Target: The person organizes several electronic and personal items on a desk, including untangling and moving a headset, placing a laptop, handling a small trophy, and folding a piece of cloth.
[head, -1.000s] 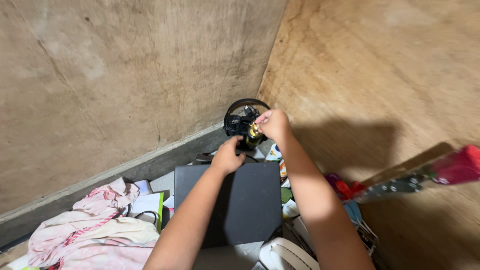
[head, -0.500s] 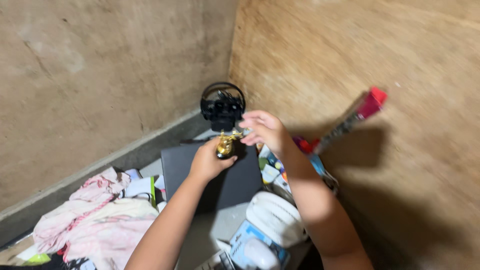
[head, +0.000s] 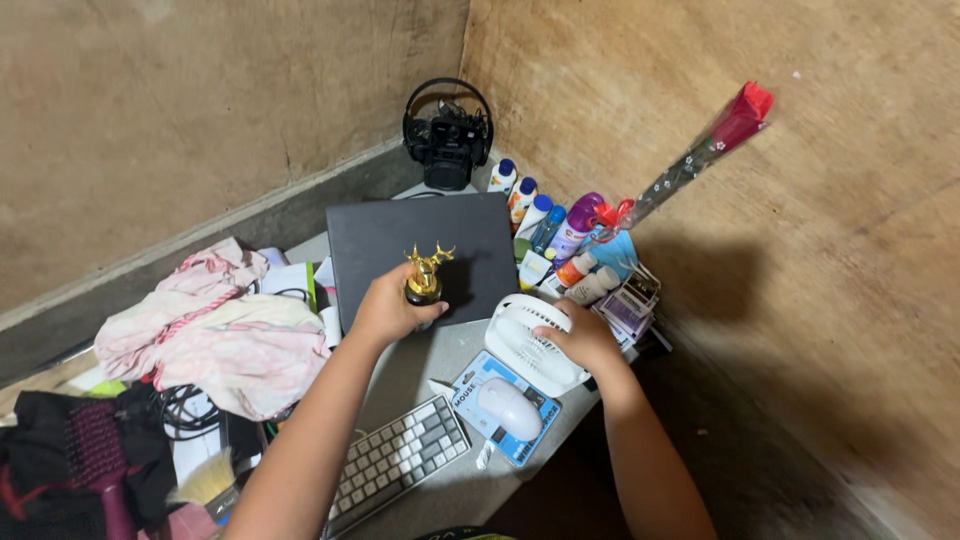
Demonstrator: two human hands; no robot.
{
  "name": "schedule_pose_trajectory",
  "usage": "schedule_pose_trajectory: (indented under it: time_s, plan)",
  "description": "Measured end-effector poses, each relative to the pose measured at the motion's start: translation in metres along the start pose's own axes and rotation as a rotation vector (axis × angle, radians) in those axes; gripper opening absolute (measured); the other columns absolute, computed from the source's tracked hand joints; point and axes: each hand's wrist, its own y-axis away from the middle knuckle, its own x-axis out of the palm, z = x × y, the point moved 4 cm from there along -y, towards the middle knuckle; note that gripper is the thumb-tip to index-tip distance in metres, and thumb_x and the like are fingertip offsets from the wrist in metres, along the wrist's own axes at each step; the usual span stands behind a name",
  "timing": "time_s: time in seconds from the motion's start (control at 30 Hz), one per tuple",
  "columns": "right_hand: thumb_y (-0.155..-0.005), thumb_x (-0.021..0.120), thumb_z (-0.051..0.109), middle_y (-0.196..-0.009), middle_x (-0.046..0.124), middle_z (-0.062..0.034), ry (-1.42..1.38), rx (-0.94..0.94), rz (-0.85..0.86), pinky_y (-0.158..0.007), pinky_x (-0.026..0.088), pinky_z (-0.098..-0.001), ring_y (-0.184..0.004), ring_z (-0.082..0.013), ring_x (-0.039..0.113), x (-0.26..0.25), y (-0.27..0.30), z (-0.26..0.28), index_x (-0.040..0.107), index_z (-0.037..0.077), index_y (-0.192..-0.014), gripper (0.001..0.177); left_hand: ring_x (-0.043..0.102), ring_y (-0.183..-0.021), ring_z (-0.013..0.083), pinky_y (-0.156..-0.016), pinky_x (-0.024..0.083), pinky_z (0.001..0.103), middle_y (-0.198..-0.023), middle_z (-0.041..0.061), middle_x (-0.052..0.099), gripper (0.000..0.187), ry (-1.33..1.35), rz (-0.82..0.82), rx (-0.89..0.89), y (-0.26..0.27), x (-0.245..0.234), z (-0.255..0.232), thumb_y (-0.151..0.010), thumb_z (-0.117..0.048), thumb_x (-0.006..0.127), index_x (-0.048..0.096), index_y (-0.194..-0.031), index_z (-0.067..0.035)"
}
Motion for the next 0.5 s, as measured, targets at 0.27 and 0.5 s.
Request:
schedule_pose_trajectory:
  time_s: [0.27,0.5]
  plan:
    - [-0.083,0.078,0.041,-0.092,0.073,-0.0151,0.070,-0.418,-0.143,-0.074,0.054,-0.0448,-0.088,-0.0360,0.070,0.005,0.020,0.035,0.072,0.009,-0.097,0.036,0.072,-0.087,0.0191,-0.083,0.056,0.033,-0.094,0.009,0.077,0.049,-0.065,-0.031,-0.012,0.020,-0.011,-0.019,-0.067,-0.023,0.093,0.070,-0.106,-0.006]
    - [-0.080,0.081,0.044,-0.086,0.071,-0.0128,0.281,-0.630,-0.179,-0.074,0.054,-0.0470,-0.084,-0.0353,0.069,0.011,0.033,0.073,0.071,0.009,-0.088,0.037,0.073,-0.087,0.0172,-0.082,0.056,0.032,-0.094,0.008,0.077,0.050,-0.076,-0.055,0.000,0.027,-0.023,-0.025,-0.067,-0.024,0.093,0.070,-0.107,-0.006]
